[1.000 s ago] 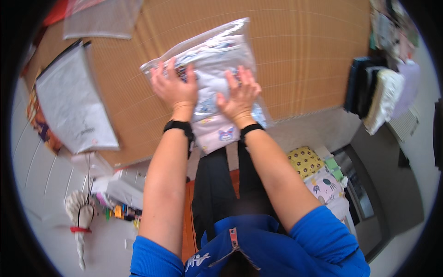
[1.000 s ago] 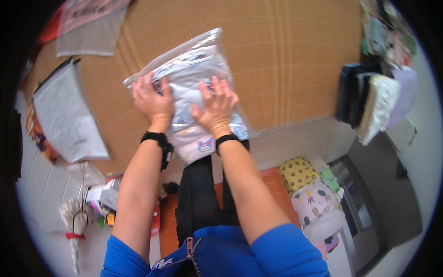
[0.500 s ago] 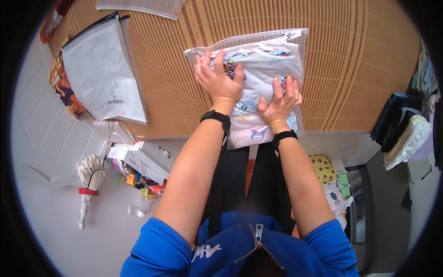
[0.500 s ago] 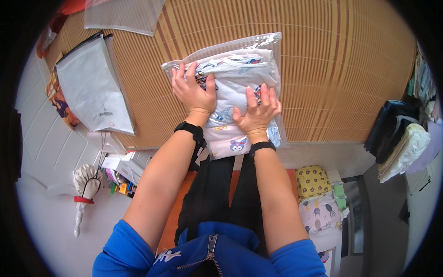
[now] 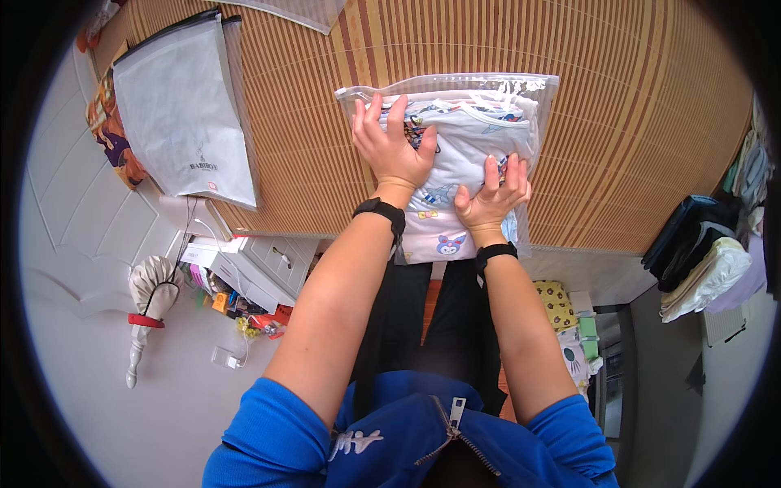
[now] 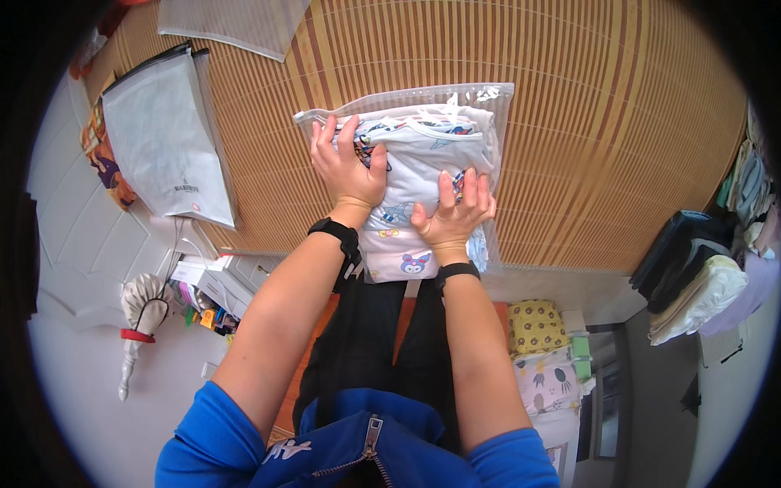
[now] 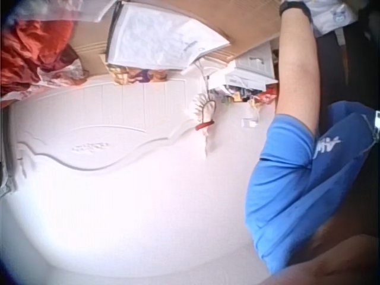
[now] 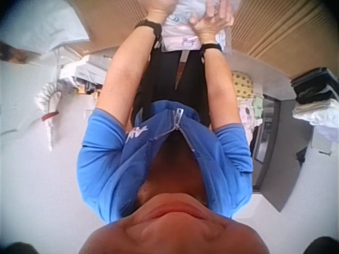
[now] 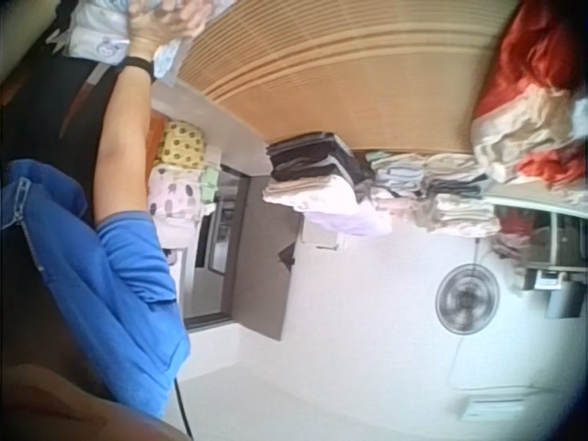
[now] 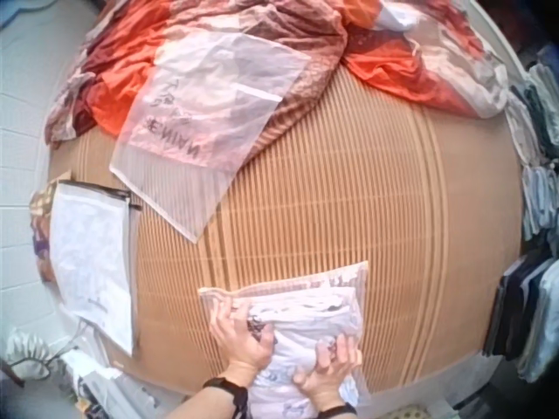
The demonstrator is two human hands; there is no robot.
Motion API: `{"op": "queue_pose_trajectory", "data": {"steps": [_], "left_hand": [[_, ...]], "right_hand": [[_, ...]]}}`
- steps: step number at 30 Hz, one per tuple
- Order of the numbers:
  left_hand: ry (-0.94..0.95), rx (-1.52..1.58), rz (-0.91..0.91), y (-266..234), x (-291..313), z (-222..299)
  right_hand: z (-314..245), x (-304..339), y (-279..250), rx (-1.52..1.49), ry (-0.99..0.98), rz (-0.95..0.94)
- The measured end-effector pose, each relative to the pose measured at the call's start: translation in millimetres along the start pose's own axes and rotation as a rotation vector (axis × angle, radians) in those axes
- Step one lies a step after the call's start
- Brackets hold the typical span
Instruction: The person selects plastic bags from a folder, retrieves folded clothes from a stack, and inserts the clothing items into the individual bags on a bed.
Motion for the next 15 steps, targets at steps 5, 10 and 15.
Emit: {"op": "queue_pose_trajectory", "data": {"steps": [5,10,15], "left_hand": [[0.014,-0.004,0.011,-0.4,0.0,2.3],[0.015,-0.014,0.007,-3.6,2.1,1.3],[0.000,-0.011,0.040,-3.6,1.6,2.4]], "right_hand": [[0.4,1.2,-0.3,0.004,-0.007,-0.001],[-1.6,3.4,0.6,0.015,-0.007,0.004],[-1.7,0.9,1.2,0.027,-0.022,0.022]]}}
Point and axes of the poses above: each hand's wrist, its own x-axis away from the middle knuckle, its own y-axis out of the palm, z = x × y, the point moved 6 cm from there along -x, towards the middle knuckle, and after that the axes turned 6 degrees about -y, right-handed, at the moved point
